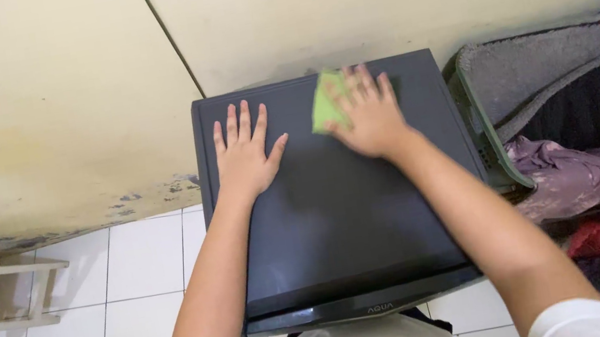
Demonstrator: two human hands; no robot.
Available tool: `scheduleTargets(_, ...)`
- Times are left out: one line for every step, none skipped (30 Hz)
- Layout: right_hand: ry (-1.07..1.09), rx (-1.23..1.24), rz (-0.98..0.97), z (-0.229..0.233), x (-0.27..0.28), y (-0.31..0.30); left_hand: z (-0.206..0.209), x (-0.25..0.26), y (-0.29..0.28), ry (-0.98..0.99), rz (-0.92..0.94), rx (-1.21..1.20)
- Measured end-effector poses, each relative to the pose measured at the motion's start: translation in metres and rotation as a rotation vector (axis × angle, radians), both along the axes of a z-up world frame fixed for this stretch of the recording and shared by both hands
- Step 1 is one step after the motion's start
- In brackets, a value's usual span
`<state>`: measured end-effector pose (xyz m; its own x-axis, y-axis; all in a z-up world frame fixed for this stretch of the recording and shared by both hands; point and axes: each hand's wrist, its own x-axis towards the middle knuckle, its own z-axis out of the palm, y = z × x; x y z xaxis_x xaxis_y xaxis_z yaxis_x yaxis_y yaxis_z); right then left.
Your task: The person wipes the top surface of a small black refrigerator with a green sponge. They use both hands to scrub the lid in repeated back-and-forth motions across the entire surface.
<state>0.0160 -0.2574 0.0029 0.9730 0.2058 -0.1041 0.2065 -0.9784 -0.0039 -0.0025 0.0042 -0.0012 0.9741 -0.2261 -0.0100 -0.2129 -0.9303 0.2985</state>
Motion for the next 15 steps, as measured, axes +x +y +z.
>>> scheduleTargets(-0.003,0.031,0.088,0.004,-0.016,0.016,0.001,0.0,0.0,0.002,-0.003,-0.012)
scheduleTargets(-0.006,0.062,0.176,0.007,-0.033,0.032,0.001,0.0,-0.001,0.005,-0.005,-0.024)
scheduleTargets(-0.003,0.062,0.165,0.011,-0.055,0.031,0.0,0.0,-0.002,0.009,-0.016,-0.024)
scheduleTargets(0.004,0.07,0.298,0.016,-0.077,0.031,-0.002,0.0,-0.002,0.013,-0.024,-0.014)
scheduleTargets(0.004,0.077,0.442,0.021,-0.095,0.032,-0.001,0.003,0.0,0.008,-0.02,-0.003)
scheduleTargets(0.0,0.076,0.441,0.025,-0.113,0.021,-0.001,-0.002,-0.001,0.004,-0.021,-0.002)
scheduleTargets(0.011,0.093,0.474,0.03,-0.125,0.01,0.001,-0.001,-0.001,0.005,-0.02,0.0)
scheduleTargets(0.023,0.11,0.507,0.034,-0.137,-0.001,0.003,-0.001,-0.001,0.006,-0.02,0.002)
scheduleTargets(0.023,0.11,0.507,0.031,-0.13,-0.016,0.002,0.002,-0.001,0.006,-0.019,0.002)
scheduleTargets(-0.01,0.094,0.451,0.027,-0.125,-0.032,0.001,0.003,-0.002,0.004,-0.019,-0.008)
scheduleTargets(-0.039,0.083,0.394,0.021,-0.123,-0.046,-0.002,0.001,-0.001,0.006,-0.019,-0.014)
scheduleTargets(-0.036,0.088,0.394,0.012,-0.109,-0.058,-0.001,-0.003,-0.001,0.01,-0.02,-0.01)
scheduleTargets(-0.043,0.04,0.294,0.006,-0.092,-0.07,0.0,-0.003,-0.002,0.007,-0.016,-0.01)
scheduleTargets(-0.049,-0.006,0.193,-0.001,-0.074,-0.082,0.002,-0.002,-0.002,0.004,-0.012,-0.011)
scheduleTargets(-0.051,-0.006,0.194,-0.001,-0.057,-0.079,0.002,-0.002,-0.002,0.003,-0.011,-0.011)
